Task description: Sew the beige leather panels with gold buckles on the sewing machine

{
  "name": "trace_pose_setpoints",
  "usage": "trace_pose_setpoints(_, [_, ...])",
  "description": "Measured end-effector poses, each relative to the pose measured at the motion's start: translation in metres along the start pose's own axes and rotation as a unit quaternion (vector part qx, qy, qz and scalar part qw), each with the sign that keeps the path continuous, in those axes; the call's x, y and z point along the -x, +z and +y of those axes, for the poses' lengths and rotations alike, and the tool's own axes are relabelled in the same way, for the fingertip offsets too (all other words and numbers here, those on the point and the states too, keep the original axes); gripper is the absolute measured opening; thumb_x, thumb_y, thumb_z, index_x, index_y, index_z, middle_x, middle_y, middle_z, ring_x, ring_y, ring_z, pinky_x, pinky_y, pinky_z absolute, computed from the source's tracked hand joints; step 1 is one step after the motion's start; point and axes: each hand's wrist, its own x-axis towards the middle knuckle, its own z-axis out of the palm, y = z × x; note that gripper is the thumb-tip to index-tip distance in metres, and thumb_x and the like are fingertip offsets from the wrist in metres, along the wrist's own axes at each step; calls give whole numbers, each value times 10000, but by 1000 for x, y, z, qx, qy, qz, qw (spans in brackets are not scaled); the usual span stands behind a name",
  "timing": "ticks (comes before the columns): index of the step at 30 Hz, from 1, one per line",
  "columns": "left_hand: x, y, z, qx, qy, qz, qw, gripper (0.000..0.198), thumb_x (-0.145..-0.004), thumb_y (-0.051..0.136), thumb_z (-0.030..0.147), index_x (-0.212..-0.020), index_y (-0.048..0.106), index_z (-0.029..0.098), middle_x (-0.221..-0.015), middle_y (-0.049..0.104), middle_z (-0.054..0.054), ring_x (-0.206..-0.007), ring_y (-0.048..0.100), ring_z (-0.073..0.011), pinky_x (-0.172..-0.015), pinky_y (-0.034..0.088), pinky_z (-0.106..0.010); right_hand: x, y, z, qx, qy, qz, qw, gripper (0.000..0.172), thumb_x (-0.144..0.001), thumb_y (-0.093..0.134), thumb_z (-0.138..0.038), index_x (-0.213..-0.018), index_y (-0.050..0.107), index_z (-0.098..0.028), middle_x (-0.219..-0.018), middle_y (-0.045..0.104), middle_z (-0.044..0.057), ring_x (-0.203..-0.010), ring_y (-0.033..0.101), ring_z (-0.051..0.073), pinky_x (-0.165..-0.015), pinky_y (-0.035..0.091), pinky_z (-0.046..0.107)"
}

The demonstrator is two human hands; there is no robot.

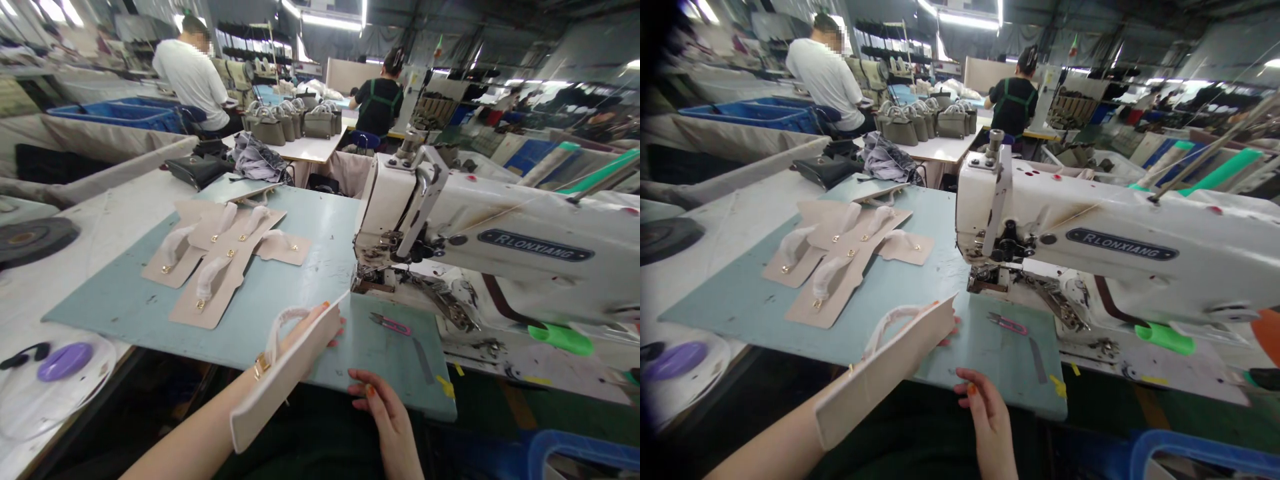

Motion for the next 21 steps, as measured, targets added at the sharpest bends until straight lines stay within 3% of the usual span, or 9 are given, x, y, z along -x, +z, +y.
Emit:
trace_pose_setpoints(2, [-9,0,-2,-34,22,28,999,556,-780,545,603,-1119,618,168,-1137,644,-120,-1114,561,-321,-990,423,-481,-1,8,-3,-124,39,-50,990,524,-850,450,-585,-1176,589,-200,-1226,620,146,-997,633,254,-743,551,363])
trace_pose_setpoints(4, [-15,-3,-2,-96,73,74,990,654,-701,686,520,-1237,530,179,-1281,533,-123,-1226,459,-317,-1091,311,-463,-4,19,-3,-198,67,-61,976,592,-813,483,-628,-1219,558,-204,-1269,600,137,-1074,605,264,-810,538,381])
trace_pose_setpoints(6, [-15,-9,-1,-195,155,118,961,844,-590,797,433,-1312,451,164,-1366,405,-142,-1306,346,-319,-1144,221,-440,-8,31,-2,-196,91,-34,976,568,-753,619,-571,-1177,587,-195,-1218,637,115,-1110,586,256,-931,488,385])
trace_pose_setpoints(8, [-7,-17,1,-257,206,131,935,951,-567,817,385,-1377,366,173,-1423,297,-146,-1316,324,-313,-1119,280,-429,-14,41,1,-196,119,-15,973,501,-721,700,-475,-1122,610,-188,-1119,685,94,-1061,611,252,-955,472,395])
trace_pose_setpoints(11, [17,-33,5,-142,125,92,978,848,-712,724,375,-1419,272,256,-1429,341,-112,-1119,526,-230,-914,472,-363,-20,48,7,-257,154,-25,954,423,-740,694,-427,-1079,616,-186,-1000,718,79,-940,652,249,-849,522,396])
trace_pose_setpoints(13, [35,-41,6,-34,30,51,998,602,-794,652,371,-1329,427,213,-1226,560,-93,-901,599,-157,-781,501,-294,-22,48,12,-282,157,-20,946,396,-733,707,-403,-1049,625,-180,-979,721,73,-901,656,227,-826,526,364])
trace_pose_setpoints(15, [50,-46,6,23,-18,30,999,366,-820,632,367,-1120,611,159,-936,667,-54,-779,598,-124,-717,501,-253,-23,48,16,-283,161,-7,945,389,-717,726,-391,-1028,633,-178,-978,720,67,-881,652,206,-829,520,339])
trace_pose_setpoints(18, [64,-46,1,61,-15,33,997,223,-828,628,360,-928,701,174,-775,670,-10,-703,590,-102,-676,513,-226,-23,49,17,-275,174,-10,946,389,-721,719,-423,-1014,641,-180,-972,719,69,-873,650,200,-835,515,336])
trace_pose_setpoints(21, [70,-45,-3,93,-5,35,995,222,-844,605,363,-961,709,205,-802,680,-12,-747,606,-118,-682,530,-230,-22,53,17,-286,176,-27,942,383,-732,713,-414,-1033,640,-189,-1023,711,76,-900,652,204,-850,515,343])
